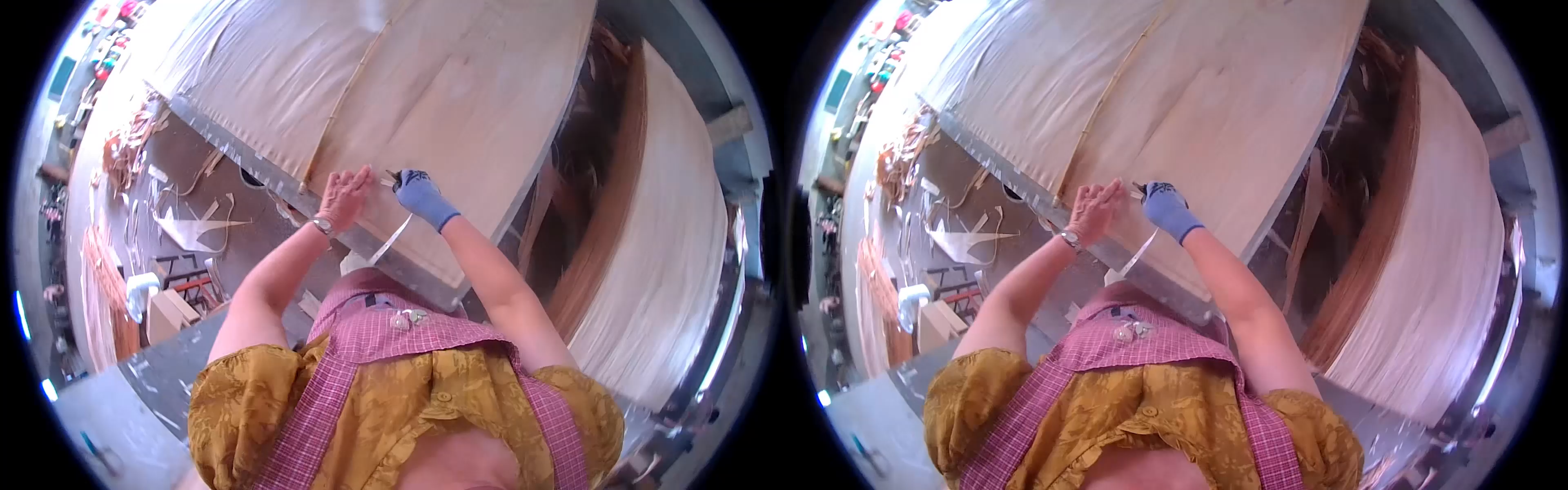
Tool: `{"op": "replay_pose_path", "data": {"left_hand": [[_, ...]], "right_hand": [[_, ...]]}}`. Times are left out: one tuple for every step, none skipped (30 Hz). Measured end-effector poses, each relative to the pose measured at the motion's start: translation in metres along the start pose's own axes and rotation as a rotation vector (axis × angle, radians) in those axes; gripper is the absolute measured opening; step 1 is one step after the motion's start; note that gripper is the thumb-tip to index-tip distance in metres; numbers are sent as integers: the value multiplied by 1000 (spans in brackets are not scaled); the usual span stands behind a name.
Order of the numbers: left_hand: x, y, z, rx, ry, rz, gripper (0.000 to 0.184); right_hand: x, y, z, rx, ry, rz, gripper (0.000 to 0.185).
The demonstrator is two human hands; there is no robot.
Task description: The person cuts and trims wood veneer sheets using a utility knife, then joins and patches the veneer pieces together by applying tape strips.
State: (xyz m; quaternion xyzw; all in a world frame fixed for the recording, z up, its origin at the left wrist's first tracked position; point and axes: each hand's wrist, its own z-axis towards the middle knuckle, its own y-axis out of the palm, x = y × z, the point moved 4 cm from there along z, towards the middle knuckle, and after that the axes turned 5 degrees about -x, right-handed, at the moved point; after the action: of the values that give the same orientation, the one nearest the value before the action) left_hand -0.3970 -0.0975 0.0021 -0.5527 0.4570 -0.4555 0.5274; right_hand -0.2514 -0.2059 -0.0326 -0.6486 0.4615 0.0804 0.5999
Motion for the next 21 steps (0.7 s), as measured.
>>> {"op": "replay_pose_path", "data": {"left_hand": [[4, -5, 0, 9, 5, 28, 53], [7, -13, 0, 29, 21, 19, 54], [6, -13, 1, -1, -1, 29, 54], [6, -7, 1, -30, -20, 33, 54], [8, -3, 2, -65, -41, 30, 53], [9, -7, 8, -151, -107, -47, 54], [9, -15, 15, -239, -176, -129, 54], [12, -17, 19, -331, -247, -215, 54], [21, -19, 29, -296, -288, -146, 55], [35, -23, 49, -255, -328, -73, 56], [50, -23, 70, -213, -369, -2, 58], [76, -20, 87, -71, -319, -33, 62], [102, -18, 106, 74, -268, -63, 67], [120, -18, 126, 99, -252, -157, 73], [132, -21, 146, 127, -234, -253, 80], [134, -18, 164, 146, -273, -268, 82], [134, -15, 182, 163, -309, -285, 83], [133, -10, 194, 177, -346, -307, 85], [129, -6, 204, 206, -406, -323, 85], [126, -4, 213, 233, -469, -337, 85], [123, -2, 219, 253, -536, -349, 84]], "right_hand": [[-3, -20, -6, 80, -153, -218, 38], [8, -36, -12, -31, -39, -38, 34], [11, -61, -27, -113, -27, 178, 34], [17, -85, -48, -199, -9, 390, 33], [24, -104, -69, -295, 16, 601, 33], [31, -123, -86, -371, 7, 669, 30], [41, -144, -97, -362, 13, 690, 29], [51, -160, -106, -358, 22, 715, 28], [58, -175, -110, -354, 30, 743, 26], [63, -191, -107, -355, 0, 744, 24], [68, -205, -100, -337, -17, 747, 23], [72, -217, -90, -317, -35, 749, 22], [79, -228, -76, -296, -53, 749, 22], [92, -232, -57, -277, -97, 776, 20], [96, -240, -41, -249, -107, 771, 19], [99, -247, -23, -218, -115, 769, 19], [102, -254, -5, -186, -119, 768, 18], [104, -258, 17, -186, -115, 742, 19], [101, -262, 37, -186, -123, 737, 18], [95, -265, 57, -191, -134, 734, 17], [88, -267, 77, -201, -142, 737, 17]]}}
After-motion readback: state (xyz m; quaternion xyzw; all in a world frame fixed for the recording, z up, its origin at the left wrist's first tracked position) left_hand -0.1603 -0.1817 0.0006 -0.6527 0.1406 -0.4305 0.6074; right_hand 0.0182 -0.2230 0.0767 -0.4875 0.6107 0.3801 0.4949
